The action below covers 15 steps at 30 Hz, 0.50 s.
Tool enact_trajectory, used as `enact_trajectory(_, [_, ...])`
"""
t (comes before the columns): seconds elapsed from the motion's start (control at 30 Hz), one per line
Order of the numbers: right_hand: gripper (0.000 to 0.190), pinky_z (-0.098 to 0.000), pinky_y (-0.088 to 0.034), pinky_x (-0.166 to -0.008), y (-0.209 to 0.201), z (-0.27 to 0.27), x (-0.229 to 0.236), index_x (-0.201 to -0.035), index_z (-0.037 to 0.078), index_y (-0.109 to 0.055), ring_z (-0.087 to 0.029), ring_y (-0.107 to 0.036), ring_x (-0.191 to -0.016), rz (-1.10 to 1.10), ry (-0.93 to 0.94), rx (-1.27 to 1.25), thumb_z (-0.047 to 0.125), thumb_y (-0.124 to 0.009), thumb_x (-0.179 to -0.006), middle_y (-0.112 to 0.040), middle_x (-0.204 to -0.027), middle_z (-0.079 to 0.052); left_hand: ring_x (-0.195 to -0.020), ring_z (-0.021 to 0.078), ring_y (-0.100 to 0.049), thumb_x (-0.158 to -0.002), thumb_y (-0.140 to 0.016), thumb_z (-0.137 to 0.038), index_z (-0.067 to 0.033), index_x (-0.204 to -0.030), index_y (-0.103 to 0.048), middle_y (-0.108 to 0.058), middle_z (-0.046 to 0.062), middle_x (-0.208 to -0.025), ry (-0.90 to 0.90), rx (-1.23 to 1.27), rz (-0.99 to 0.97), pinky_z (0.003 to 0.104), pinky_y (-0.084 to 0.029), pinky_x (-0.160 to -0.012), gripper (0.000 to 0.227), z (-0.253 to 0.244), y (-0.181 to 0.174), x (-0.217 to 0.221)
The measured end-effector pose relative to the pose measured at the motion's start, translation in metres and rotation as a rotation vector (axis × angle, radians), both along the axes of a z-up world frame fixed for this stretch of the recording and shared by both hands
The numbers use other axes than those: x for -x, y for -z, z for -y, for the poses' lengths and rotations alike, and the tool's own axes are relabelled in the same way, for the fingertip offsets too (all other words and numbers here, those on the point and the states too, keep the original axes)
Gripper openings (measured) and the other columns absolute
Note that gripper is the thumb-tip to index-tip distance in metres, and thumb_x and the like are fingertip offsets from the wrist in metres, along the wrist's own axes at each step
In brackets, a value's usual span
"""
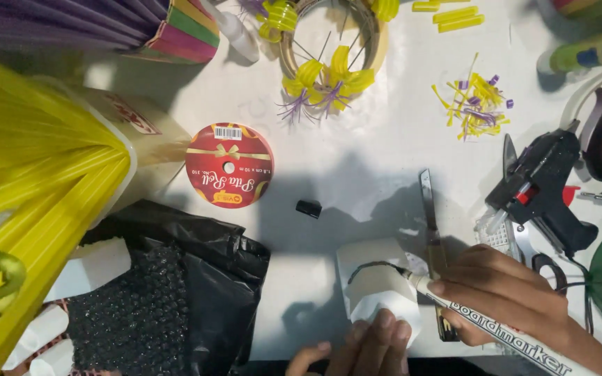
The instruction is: Shaping a small styrofoam block using a marker and a utility knife for a handicraft project.
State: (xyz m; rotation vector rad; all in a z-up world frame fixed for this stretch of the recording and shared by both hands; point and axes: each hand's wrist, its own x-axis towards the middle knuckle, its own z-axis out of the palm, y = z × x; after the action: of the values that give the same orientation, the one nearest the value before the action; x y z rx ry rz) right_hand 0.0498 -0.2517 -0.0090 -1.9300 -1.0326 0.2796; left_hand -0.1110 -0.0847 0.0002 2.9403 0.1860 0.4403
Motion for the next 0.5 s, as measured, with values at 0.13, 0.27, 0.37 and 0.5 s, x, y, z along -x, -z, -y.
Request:
enact_trajectory(0.13, [0.022,-0.0329,-0.062,-0.075,0.008,0.009,0.019,-0.104,0.001,-0.069,-0.022,-0.073,-0.084,0.234,0.066,-0.061,0.017,-0.067,-0.090,-0.075,-0.093,-0.007,-0.115,-0.0018,-0.062,-0.095,-0.082,-0.042,-0.0375,-0.109,-0.072,-0.076,-0.024,-0.111,0.057,0.041,0.062,0.031,-0.042,-0.094,0.018,-0.009,-0.006,-0.009])
enact_trajectory(0.27, [0.025,-0.0345,-0.062,-0.083,-0.005,0.011,0.038,-0.110,-0.002,-0.067,-0.021,-0.070,-0.091,0.199,0.085,-0.008,0.011,-0.068,-0.089,-0.073,-0.096,-0.010,-0.112,-0.0022,-0.064,-0.095,-0.079,-0.037,-0.0357,-0.109,-0.076,-0.078,-0.022,-0.106,0.016,0.075,0.114,0.028,-0.045,-0.090,0.014,-0.007,-0.011,-0.013])
enact_trajectory(0.37, [0.023,-0.0363,-0.063,-0.082,-0.004,0.019,0.052,-0.107,-0.003,-0.068,-0.021,-0.068,-0.087,0.299,0.096,0.035,0.012,-0.066,-0.090,-0.071,-0.096,-0.012,-0.108,0.0006,-0.069,-0.107,-0.046,-0.034,-0.0332,-0.103,-0.081,-0.079,-0.016,-0.107,0.098,0.098,0.131,0.027,-0.042,-0.094,0.035,-0.008,-0.018,-0.015])
enact_trajectory(0.5, [0.033,-0.0433,-0.061,-0.093,-0.014,0.025,0.069,-0.117,-0.005,-0.066,-0.026,-0.069,-0.102,0.296,0.056,0.126,0.017,-0.068,-0.092,-0.071,-0.112,-0.015,-0.106,0.0024,-0.070,-0.099,-0.066,-0.029,-0.0297,-0.095,-0.083,-0.079,-0.014,-0.106,0.018,0.188,0.080,0.028,-0.044,-0.092,0.017,-0.003,-0.031,-0.020])
